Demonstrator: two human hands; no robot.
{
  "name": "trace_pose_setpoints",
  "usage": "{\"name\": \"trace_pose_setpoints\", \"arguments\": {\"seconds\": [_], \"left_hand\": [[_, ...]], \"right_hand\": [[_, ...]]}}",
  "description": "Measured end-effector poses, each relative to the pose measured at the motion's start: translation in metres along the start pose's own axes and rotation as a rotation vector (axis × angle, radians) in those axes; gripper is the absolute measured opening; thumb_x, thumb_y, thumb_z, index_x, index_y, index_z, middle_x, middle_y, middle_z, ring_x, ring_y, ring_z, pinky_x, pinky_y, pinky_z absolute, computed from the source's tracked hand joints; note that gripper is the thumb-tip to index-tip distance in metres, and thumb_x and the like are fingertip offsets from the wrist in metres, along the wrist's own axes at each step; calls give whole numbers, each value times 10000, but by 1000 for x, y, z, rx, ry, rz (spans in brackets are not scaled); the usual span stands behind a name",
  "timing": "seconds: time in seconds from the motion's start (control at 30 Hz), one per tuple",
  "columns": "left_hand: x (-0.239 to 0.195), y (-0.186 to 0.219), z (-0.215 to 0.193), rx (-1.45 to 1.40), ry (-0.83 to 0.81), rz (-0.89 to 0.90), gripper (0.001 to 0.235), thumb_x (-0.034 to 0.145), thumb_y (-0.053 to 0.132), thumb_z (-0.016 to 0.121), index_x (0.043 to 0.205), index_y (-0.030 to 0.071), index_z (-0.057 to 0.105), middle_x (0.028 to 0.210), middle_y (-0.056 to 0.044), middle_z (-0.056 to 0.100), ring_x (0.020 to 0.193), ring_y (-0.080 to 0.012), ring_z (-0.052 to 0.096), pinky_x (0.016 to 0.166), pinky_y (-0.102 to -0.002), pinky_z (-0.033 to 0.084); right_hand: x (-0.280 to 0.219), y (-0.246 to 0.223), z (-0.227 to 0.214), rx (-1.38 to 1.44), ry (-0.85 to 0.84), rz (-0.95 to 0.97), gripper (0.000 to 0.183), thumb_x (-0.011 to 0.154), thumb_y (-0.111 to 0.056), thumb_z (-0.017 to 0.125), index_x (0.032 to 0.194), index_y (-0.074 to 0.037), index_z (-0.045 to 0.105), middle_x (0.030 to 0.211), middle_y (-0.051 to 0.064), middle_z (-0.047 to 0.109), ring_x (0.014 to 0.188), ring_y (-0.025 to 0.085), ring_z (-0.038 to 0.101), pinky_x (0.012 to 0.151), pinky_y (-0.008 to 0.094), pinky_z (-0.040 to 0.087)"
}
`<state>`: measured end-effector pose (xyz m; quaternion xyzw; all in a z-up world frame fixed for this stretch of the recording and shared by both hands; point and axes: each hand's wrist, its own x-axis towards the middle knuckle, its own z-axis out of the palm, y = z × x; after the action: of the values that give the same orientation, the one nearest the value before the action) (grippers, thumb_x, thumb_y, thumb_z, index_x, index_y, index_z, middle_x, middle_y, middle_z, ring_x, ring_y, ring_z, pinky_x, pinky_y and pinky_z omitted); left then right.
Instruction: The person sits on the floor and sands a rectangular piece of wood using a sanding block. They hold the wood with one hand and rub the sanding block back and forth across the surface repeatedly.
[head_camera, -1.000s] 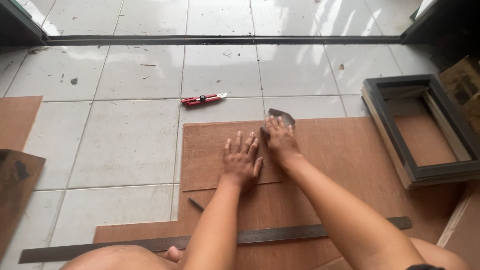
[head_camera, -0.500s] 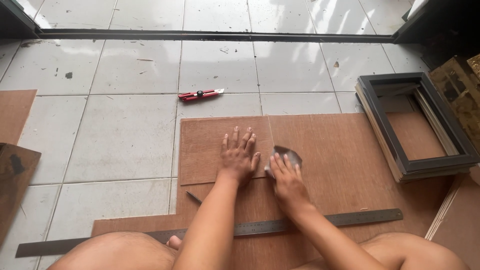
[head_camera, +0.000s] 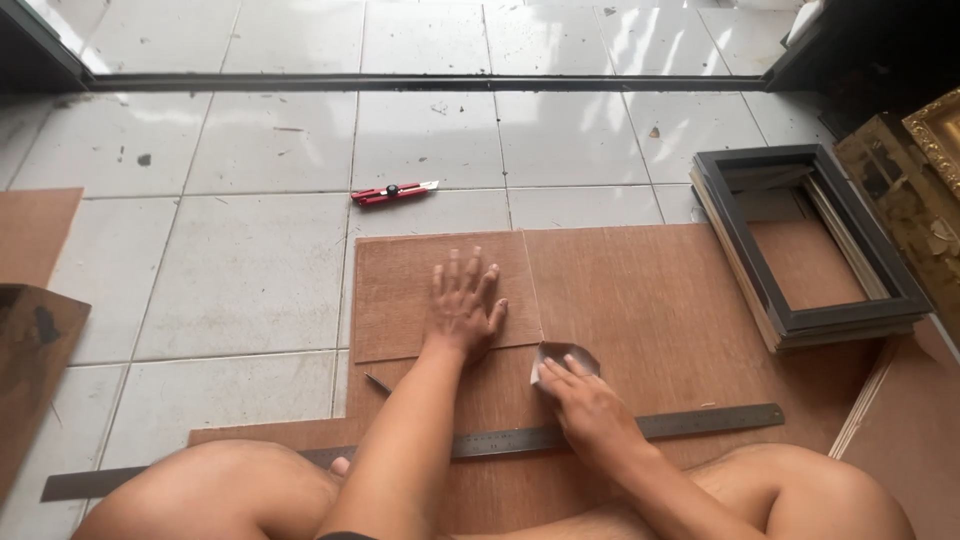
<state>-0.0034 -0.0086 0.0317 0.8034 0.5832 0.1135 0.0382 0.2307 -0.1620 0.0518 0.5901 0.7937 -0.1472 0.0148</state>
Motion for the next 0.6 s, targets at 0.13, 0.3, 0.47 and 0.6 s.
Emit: {"name": "trace_pose_setpoints", "arguments": {"seconds": [0.13, 0.3, 0.47, 0.6], "left_hand": [[-21, 18, -22, 105, -49, -233, 793, 1019, 769, 471, 1738, 450, 371, 1857, -222, 272, 1670, -634, 164, 1239, -876, 136], [-51, 37, -32, 120, -201, -193, 809, 1072, 761, 419, 1783, 391, 305, 1878, -221, 213, 1658, -671, 138, 1192, -917, 113], [-25, 3, -47, 241, -400, 107, 805, 1054, 803, 334, 1779, 470, 223, 1916, 9, 125, 1718, -523, 121, 1292, -841, 159], [1, -2, 8, 72, -32, -333, 697, 1021, 608, 678, 1581, 204, 584, 1808, -216, 332, 1601, -725, 202, 1128, -960, 255]], "right_hand": [[6, -21, -72, 380, 207, 279, 586, 1046, -45, 508, 1613, -160, 598, 1620, 134, 658, 1552, 409, 547, 1218, 585, 548], [27, 7, -57, 638, 592, 461, 496, 1202, -364, 501, 1461, 7, 704, 1394, 277, 756, 1377, 467, 673, 1171, 580, 535], [47, 23, -39, 722, 695, 447, 460, 1201, -328, 505, 1369, 29, 743, 1280, 287, 781, 1300, 481, 704, 1121, 573, 547], [46, 4, -66, 748, 863, 417, 410, 1187, -256, 543, 1383, 40, 748, 1257, 318, 777, 1245, 517, 697, 1098, 574, 536]]}}
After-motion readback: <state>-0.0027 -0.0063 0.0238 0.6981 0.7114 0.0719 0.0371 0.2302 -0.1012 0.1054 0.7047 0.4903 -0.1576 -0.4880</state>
